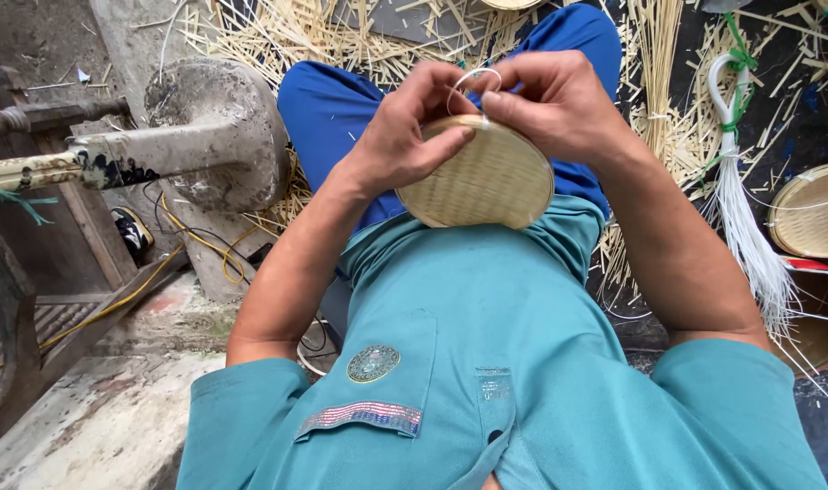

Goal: The person weaves a white cord around the rim of a bamboo tray by hand, pulls it tight, and trims the excess with shears. They repeat this process on several trays, weaving the cord through the bamboo slats and around the circular frame.

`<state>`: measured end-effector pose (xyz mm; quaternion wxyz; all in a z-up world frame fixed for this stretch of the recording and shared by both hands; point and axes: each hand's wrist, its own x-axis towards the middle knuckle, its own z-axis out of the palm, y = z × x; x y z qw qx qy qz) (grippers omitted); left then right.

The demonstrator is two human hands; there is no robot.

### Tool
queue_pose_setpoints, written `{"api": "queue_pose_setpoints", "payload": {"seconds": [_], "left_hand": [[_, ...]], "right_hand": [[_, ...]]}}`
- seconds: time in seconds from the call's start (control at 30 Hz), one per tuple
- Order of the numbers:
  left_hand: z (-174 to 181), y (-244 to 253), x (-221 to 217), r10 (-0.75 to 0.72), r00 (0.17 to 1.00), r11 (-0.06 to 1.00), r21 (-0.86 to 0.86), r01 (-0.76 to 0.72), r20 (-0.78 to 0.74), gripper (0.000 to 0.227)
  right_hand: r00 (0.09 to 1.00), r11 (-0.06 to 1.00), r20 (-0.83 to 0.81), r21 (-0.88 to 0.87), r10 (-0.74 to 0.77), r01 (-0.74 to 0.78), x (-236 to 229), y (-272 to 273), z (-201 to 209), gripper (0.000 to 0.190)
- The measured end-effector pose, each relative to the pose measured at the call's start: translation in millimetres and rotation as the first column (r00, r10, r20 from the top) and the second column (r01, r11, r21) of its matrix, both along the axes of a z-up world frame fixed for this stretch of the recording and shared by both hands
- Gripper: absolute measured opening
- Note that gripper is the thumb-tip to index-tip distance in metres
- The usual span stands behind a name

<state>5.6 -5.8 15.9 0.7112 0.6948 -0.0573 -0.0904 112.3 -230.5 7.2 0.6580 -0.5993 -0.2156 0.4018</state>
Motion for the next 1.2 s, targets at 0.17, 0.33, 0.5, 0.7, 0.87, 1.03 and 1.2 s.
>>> {"api": "queue_pose_setpoints", "payload": {"seconds": [0.17,0.33,0.5,0.7,0.87,1.03,1.2], "left_hand": [[44,-20,-14,0.13,0.941,0.9,0.361,-0.244,0.311,0.048],[51,-53,-61,0.329,0.882,0.933,0.261,-0.249,-0.337,0.015],[30,-68,-70,0.139,0.781,0.688,-0.508,-0.518,-0.609,0.025],[51,-56,-61,0.169,0.832,0.749,-0.479,-0.457,-0.528,0.024],[45,-50,-58,0.196,0.868,0.775,-0.47,-0.423,-0.456,0.023],[40,-38,-54,0.207,0.842,0.747,-0.475,-0.465,-0.498,0.024],[45,-18,-51,0.144,0.801,0.65,-0.555,-0.519,-0.58,0.03]], "right_hand": [[0.974,0.99,-0.222,-0.142,-0.045,0.014,-15,-24,11,0.012],[0.95,0.981,-0.282,-0.171,-0.137,0.091,-43,-31,41,0.012],[0.985,0.964,0.024,-0.2,-0.173,0.175,-69,-20,69,0.012],[0.885,0.989,0.458,-0.063,-0.089,0.132,-65,-19,85,0.008],[0.76,0.977,0.65,-0.172,0.017,0.125,-59,-17,85,0.012],[0.8,0.991,0.588,-0.117,0.122,-0.066,-42,-46,93,0.01],[0.986,0.957,0.127,0.283,-0.104,0.065,-30,-115,85,0.018]]}}
